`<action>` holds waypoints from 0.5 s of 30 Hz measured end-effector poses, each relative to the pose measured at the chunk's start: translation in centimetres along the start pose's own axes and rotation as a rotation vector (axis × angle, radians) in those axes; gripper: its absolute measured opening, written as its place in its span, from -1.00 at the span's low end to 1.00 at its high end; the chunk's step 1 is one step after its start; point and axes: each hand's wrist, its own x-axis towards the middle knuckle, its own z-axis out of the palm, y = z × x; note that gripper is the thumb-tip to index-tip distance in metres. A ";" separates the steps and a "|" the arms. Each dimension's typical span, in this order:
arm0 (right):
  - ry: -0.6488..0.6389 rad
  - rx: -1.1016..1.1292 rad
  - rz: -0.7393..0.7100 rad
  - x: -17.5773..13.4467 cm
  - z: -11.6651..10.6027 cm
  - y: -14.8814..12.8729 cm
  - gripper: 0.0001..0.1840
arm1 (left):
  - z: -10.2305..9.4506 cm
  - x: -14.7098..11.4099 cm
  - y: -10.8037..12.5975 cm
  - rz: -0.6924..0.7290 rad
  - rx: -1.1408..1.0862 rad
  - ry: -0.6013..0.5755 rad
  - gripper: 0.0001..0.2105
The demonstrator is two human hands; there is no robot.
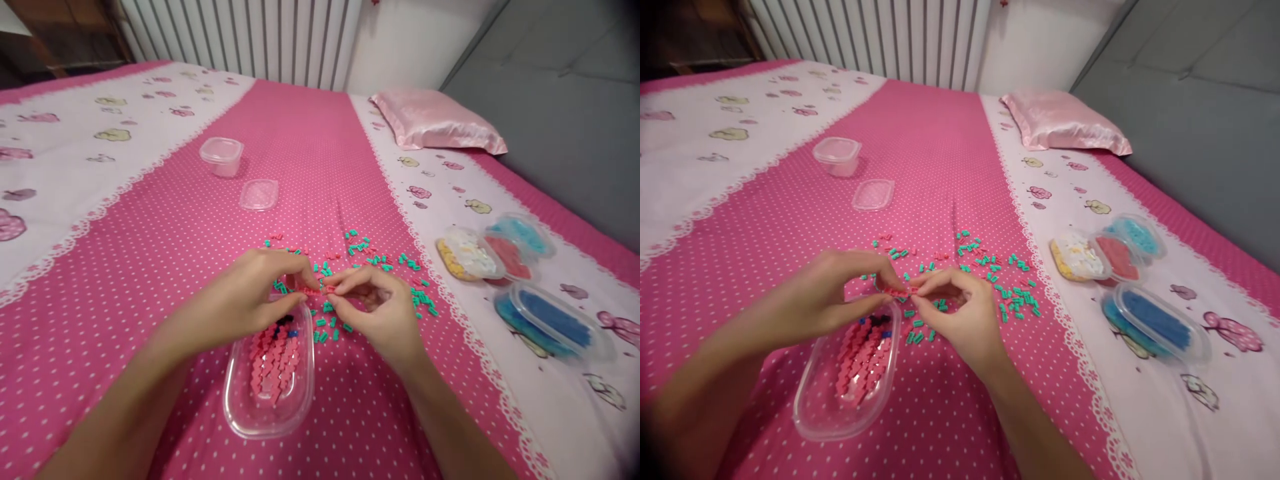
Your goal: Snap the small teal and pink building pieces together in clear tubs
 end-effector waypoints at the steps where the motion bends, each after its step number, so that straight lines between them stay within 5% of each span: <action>1: 0.015 0.015 -0.008 -0.1 0.1 0.0 -0.89 | 0.1 0.0 0.1 -0.008 -0.021 0.005 -0.91; 15: 0.012 0.018 -0.059 0.0 0.2 0.0 -0.83 | 0.6 -0.2 0.6 -0.049 -0.138 0.081 -0.95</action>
